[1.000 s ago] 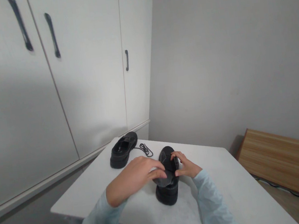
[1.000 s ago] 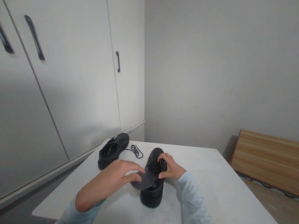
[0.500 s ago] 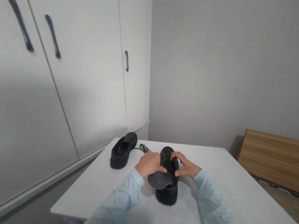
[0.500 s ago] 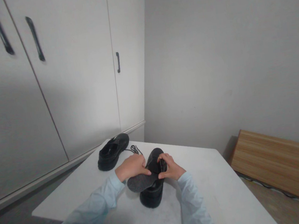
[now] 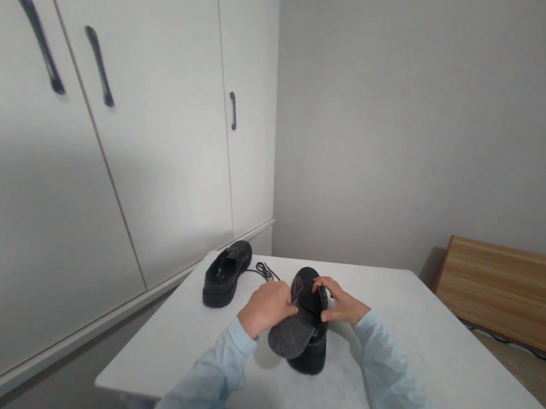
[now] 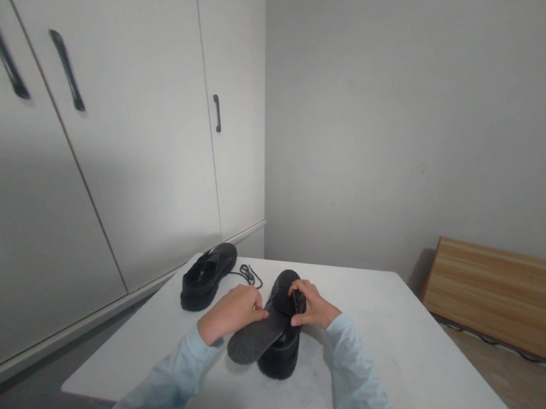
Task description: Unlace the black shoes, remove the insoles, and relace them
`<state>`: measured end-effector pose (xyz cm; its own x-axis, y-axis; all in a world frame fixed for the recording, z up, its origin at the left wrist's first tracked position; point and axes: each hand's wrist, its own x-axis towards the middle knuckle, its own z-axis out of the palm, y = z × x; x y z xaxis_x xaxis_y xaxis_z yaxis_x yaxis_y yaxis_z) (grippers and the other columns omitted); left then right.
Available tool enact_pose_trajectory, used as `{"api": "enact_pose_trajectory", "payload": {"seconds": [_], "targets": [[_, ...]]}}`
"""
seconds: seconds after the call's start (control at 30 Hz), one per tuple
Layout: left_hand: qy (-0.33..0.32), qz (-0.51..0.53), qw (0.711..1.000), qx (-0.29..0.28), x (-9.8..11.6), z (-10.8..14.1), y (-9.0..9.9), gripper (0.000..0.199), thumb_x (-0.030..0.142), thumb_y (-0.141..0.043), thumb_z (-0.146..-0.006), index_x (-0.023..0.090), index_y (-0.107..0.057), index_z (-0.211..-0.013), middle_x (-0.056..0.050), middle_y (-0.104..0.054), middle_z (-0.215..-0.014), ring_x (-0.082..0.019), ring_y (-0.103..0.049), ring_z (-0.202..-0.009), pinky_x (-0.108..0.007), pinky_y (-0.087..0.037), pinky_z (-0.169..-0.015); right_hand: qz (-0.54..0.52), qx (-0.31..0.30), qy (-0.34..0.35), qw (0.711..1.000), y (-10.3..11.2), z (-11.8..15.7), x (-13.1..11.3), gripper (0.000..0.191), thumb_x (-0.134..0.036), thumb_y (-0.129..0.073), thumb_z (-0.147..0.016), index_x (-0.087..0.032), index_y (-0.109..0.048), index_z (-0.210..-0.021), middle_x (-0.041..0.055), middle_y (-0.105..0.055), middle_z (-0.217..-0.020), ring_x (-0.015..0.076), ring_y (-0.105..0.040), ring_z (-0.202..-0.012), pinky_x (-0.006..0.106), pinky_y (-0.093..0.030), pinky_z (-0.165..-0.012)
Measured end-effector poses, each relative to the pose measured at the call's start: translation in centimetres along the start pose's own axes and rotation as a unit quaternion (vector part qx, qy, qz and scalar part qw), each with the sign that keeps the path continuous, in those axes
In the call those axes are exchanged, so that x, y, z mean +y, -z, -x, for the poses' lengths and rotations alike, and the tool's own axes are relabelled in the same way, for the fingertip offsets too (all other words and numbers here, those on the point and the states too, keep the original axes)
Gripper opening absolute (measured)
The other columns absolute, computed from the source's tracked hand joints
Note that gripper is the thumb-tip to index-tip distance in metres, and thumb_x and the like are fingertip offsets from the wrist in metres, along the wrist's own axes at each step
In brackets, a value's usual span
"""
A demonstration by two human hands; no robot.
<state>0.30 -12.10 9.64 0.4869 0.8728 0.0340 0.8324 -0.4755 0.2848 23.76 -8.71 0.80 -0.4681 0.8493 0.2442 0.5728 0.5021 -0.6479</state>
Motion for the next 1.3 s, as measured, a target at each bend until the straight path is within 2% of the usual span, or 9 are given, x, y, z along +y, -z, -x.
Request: {"api": "enact_pose_trajectory", "payload": {"seconds": [0.33,0.53,0.8,1.0,1.3], "targets": [[-0.011,0.031,0.999,0.023,-1.3,1.3,0.5,0.025,0.034,-0.055,-0.075,0.016,-0.07,-0.067,-0.008,-0.068,-0.066,-0.02,-0.064,-0.07,-0.026,-0.042,-0.062,-0.002,-0.002,0.0,1.0,0.0,0.0,-0.1,0.078,-0.077,-0.061,-0.053,-0.026,-0.051,-0.111,0.0092,-0.045,-0.118,0.033,-0.041,-0.115,0.046,-0.041,-0.086],[0.01,0.038,0.998,0.043,-1.4,2.5,0.5,0.025,0.036,-0.055,-0.077,0.016,-0.069,-0.071,-0.008,-0.068,-0.073,-0.02,-0.064,-0.073,-0.026,-0.041,-0.065,-0.008,-0.006,-0.002,1.0,0.1,0.1,-0.3,0.078,-0.076,-0.062,-0.053,-0.025,-0.051,-0.111,0.0099,-0.043,-0.121,0.0337,-0.039,-0.118,0.047,-0.04,-0.087],[-0.004,0.068,0.996,0.051,-1.7,4.3,2.1,0.03,0.038,-0.052,-0.08,0.017,-0.068,-0.067,-0.004,-0.067,-0.065,-0.016,-0.061,-0.065,-0.024,-0.037,-0.059,-0.019,-0.007,-0.005,1.0,0.1,0.0,-0.4,0.08,-0.077,-0.062,-0.052,-0.024,-0.05,-0.111,0.0116,-0.042,-0.123,0.034,-0.038,-0.118,0.048,-0.04,-0.087],[-0.01,0.097,0.994,0.043,-2.3,5.3,2.3,0.032,0.041,-0.052,-0.079,0.016,-0.068,-0.066,-0.002,-0.064,-0.059,-0.015,-0.058,-0.06,-0.023,-0.034,-0.055,-0.018,-0.006,-0.007,1.0,0.3,0.1,-0.9,0.076,-0.074,-0.062,-0.056,-0.024,-0.051,-0.113,0.0111,-0.044,-0.122,0.0333,-0.041,-0.116,0.048,-0.04,-0.088],[0.007,0.2,0.979,0.037,-2.3,6.6,2.3,0.035,0.043,-0.052,-0.078,0.014,-0.062,-0.062,0.001,-0.057,-0.053,-0.011,-0.05,-0.051,-0.02,-0.029,-0.048,-0.031,0.01,-0.013,0.999,-0.2,-0.1,0.6,0.081,-0.076,-0.06,-0.056,-0.025,-0.05,-0.117,0.0111,-0.045,-0.124,0.0334,-0.041,-0.118,0.046,-0.041,-0.089]]}}
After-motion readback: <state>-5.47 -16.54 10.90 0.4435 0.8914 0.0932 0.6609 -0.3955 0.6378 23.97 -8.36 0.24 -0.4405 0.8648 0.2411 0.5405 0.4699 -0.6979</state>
